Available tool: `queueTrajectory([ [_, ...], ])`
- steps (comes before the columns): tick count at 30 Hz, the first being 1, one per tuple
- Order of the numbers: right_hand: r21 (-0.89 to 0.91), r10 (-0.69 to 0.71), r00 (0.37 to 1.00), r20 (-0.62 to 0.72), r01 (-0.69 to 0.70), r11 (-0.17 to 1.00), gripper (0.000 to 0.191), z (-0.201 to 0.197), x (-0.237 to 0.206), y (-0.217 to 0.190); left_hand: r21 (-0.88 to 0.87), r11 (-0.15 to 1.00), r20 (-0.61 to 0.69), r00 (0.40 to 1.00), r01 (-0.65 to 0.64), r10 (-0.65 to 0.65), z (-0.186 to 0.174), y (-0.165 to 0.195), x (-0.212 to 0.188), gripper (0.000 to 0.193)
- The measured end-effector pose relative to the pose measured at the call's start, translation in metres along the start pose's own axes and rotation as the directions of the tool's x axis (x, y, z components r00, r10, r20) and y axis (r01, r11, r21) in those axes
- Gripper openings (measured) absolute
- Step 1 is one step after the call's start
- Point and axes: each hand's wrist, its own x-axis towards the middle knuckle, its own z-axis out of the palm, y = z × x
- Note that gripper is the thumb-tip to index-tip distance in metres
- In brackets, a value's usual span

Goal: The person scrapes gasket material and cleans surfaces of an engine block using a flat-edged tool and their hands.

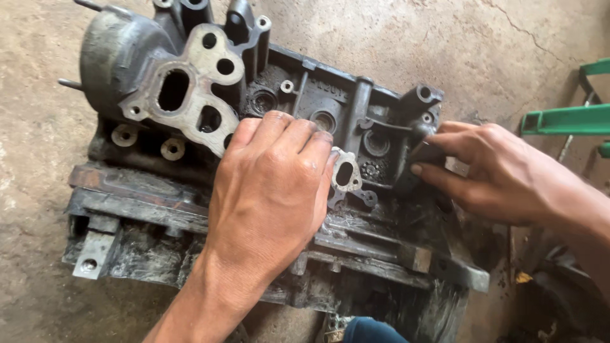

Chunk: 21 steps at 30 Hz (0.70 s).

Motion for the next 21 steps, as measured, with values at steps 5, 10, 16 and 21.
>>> queueTrajectory([
  [5, 0.213, 0.091, 0.985, 0.148, -0.122, 0.970, 0.037, -0.006, 0.009, 0.002, -0.039, 0.999, 0.013, 1.000, 0.006, -0.006, -0.002, -0.001, -0.002, 0.016],
  [10, 0.101, 0.125, 0.914, 0.385, -0.176, 0.979, 0.033, -0.025, 0.015, -0.011, -0.021, 1.000, 0.030, 1.000, 0.000, 0.001, -0.004, 0.000, 0.003, 0.018],
  [16, 0.046, 0.222, 0.876, 0.428, -0.266, 0.963, 0.029, -0.044, 0.008, -0.053, -0.059, 0.998, 0.012, 1.000, 0.003, -0.002, -0.004, -0.003, 0.001, 0.020],
  [21, 0.381, -0.446, 0.889, -0.108, 0.451, 0.807, 0.021, -0.016, -0.020, -0.029, -0.083, 0.996, 0.029, 0.999, 0.028, -0.026, -0.007, 0.000, 0.003, 0.020],
])
